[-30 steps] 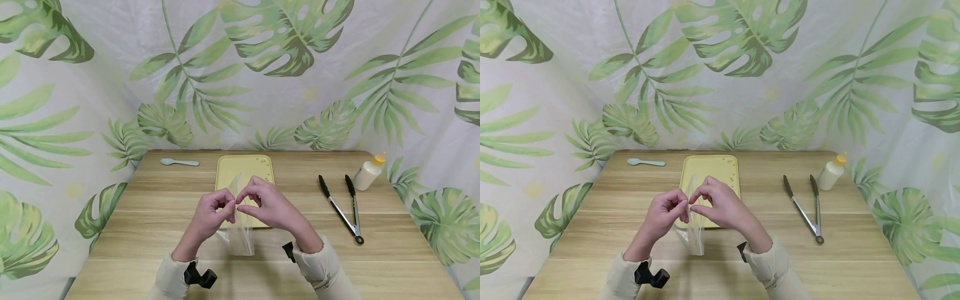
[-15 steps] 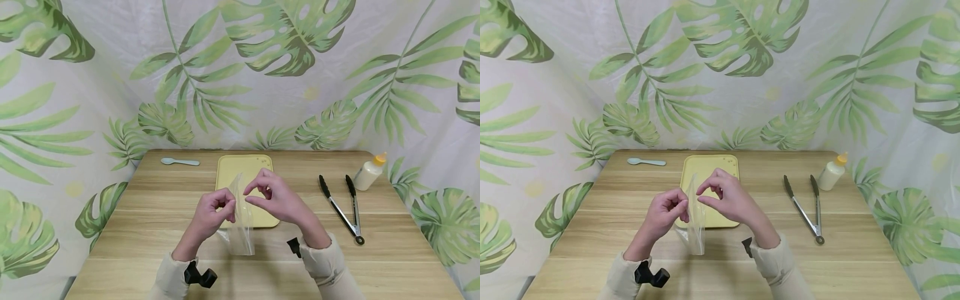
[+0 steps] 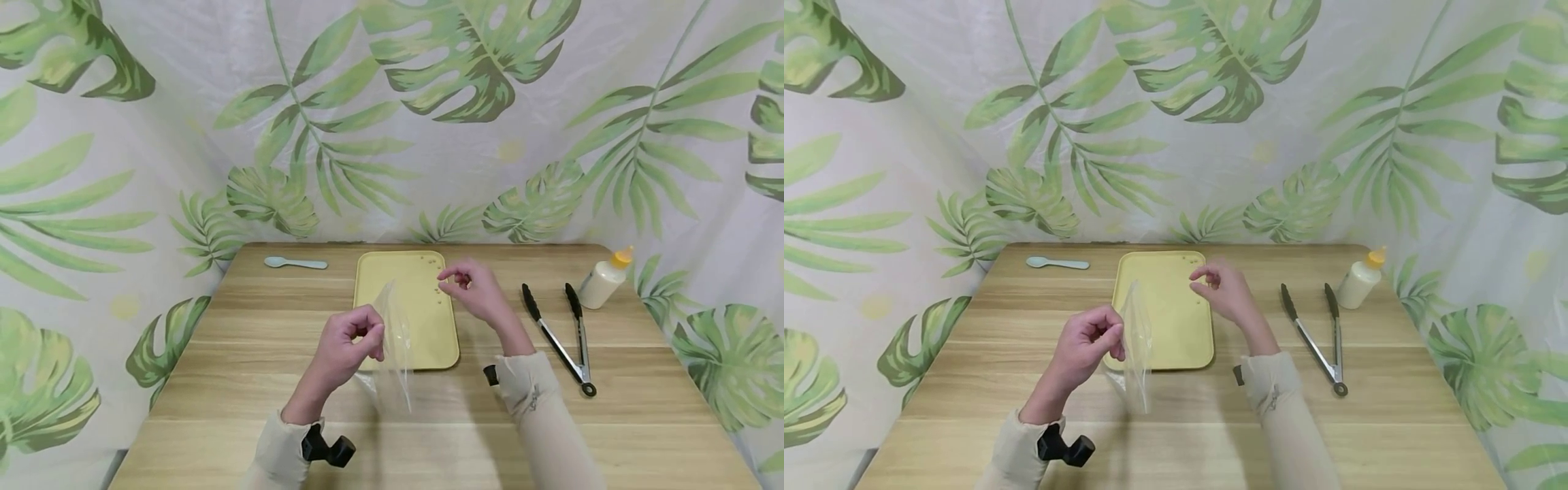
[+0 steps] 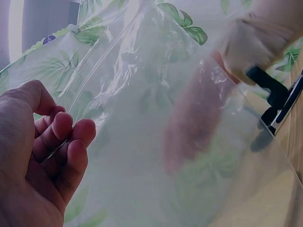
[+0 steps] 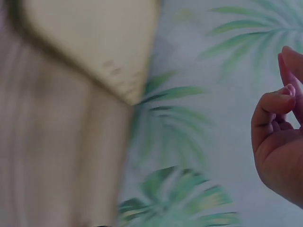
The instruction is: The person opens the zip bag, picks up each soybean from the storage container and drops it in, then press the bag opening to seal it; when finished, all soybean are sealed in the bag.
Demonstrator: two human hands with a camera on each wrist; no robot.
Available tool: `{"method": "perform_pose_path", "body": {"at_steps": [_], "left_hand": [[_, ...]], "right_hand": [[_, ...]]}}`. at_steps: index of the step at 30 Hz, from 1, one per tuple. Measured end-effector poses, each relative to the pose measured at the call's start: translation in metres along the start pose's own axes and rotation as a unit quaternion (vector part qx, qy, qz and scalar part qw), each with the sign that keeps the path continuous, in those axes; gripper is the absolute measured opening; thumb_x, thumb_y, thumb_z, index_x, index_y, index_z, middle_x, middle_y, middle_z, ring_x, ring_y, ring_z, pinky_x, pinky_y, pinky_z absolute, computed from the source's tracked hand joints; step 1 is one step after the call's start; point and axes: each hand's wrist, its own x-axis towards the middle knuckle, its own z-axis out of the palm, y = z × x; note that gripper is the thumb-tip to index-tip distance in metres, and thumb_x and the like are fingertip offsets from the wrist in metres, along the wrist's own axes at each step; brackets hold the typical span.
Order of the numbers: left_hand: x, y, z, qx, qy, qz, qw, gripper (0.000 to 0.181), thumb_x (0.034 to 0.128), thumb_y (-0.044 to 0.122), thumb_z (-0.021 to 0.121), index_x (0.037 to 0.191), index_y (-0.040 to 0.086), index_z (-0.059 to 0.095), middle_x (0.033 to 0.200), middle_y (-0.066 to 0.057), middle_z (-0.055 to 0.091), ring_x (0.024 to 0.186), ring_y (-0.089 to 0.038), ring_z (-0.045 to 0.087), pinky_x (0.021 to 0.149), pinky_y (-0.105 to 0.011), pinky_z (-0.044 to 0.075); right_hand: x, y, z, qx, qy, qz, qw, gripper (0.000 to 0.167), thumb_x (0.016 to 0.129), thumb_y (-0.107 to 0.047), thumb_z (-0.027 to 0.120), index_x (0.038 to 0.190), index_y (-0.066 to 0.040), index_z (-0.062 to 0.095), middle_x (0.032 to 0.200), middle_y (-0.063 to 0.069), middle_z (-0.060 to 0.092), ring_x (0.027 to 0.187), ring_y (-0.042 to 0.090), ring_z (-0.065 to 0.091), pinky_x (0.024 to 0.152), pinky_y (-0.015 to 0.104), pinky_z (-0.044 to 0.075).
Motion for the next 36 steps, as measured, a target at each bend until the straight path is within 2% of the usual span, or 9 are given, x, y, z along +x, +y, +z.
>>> {"method": "perform_pose_path", "body": {"at_steps": [3, 6, 9, 12, 20, 36], "left_hand": [[0.000, 0.000, 0.000, 0.000, 0.004, -0.003, 1.0000, 0.022, 0.0946, -0.007, 0.058, 0.077, 0.005, 0.059, 0.055, -0.009, 0.057, 0.050, -0.014, 0.064, 0.051, -0.029, 0.055], [0.001, 0.001, 0.001, -0.002, 0.005, -0.008, 1.0000, 0.023, 0.0947, -0.007, 0.058, 0.076, 0.006, 0.059, 0.055, -0.009, 0.057, 0.051, -0.012, 0.064, 0.052, -0.029, 0.056], [0.001, 0.001, 0.002, -0.003, 0.003, -0.008, 1.0000, 0.023, 0.0948, -0.007, 0.058, 0.076, 0.007, 0.059, 0.055, -0.008, 0.057, 0.051, -0.012, 0.065, 0.052, -0.029, 0.056], [0.002, 0.000, 0.003, -0.003, 0.001, -0.006, 1.0000, 0.023, 0.0948, -0.008, 0.058, 0.077, 0.007, 0.059, 0.055, -0.008, 0.057, 0.051, -0.012, 0.064, 0.052, -0.029, 0.056], [0.002, -0.001, 0.003, -0.005, 0.001, 0.004, 1.0000, 0.022, 0.0947, -0.008, 0.057, 0.077, 0.005, 0.059, 0.055, -0.009, 0.057, 0.050, -0.016, 0.064, 0.051, -0.029, 0.054], [0.002, 0.001, 0.004, -0.007, 0.002, 0.010, 0.9999, 0.021, 0.0945, -0.008, 0.057, 0.077, 0.003, 0.059, 0.055, -0.010, 0.057, 0.049, -0.016, 0.063, 0.051, -0.028, 0.055]], "right_hand": [[0.012, 0.034, 0.010, -0.002, -0.011, 0.056, 0.9984, 0.018, 0.093, -0.009, 0.073, 0.108, 0.000, 0.075, 0.087, 0.004, 0.048, 0.074, 0.016, 0.047, 0.061, 0.023, 0.041], [0.021, 0.061, 0.019, -0.016, -0.028, 0.096, 0.9948, 0.021, 0.094, -0.009, 0.072, 0.112, 0.001, 0.073, 0.087, 0.003, 0.049, 0.077, 0.016, 0.049, 0.060, 0.023, 0.042], [0.026, 0.081, 0.026, -0.032, -0.044, 0.109, 0.9926, 0.021, 0.094, -0.007, 0.072, 0.112, 0.003, 0.072, 0.084, 0.003, 0.050, 0.077, 0.016, 0.049, 0.064, 0.025, 0.043], [0.029, 0.093, 0.032, -0.045, -0.057, 0.117, 0.9905, 0.019, 0.092, -0.005, 0.073, 0.110, 0.002, 0.073, 0.079, 0.002, 0.051, 0.075, 0.016, 0.048, 0.070, 0.027, 0.042], [0.034, 0.101, 0.042, -0.075, -0.078, 0.139, 0.9844, 0.018, 0.088, -0.005, 0.075, 0.106, -0.002, 0.074, 0.076, 0.000, 0.049, 0.071, 0.015, 0.046, 0.068, 0.028, 0.039], [0.038, 0.104, 0.050, -0.097, -0.066, 0.155, 0.9808, 0.011, 0.089, -0.008, 0.076, 0.099, -0.005, 0.075, 0.075, -0.001, 0.047, 0.071, 0.016, 0.045, 0.067, 0.028, 0.037]]}}
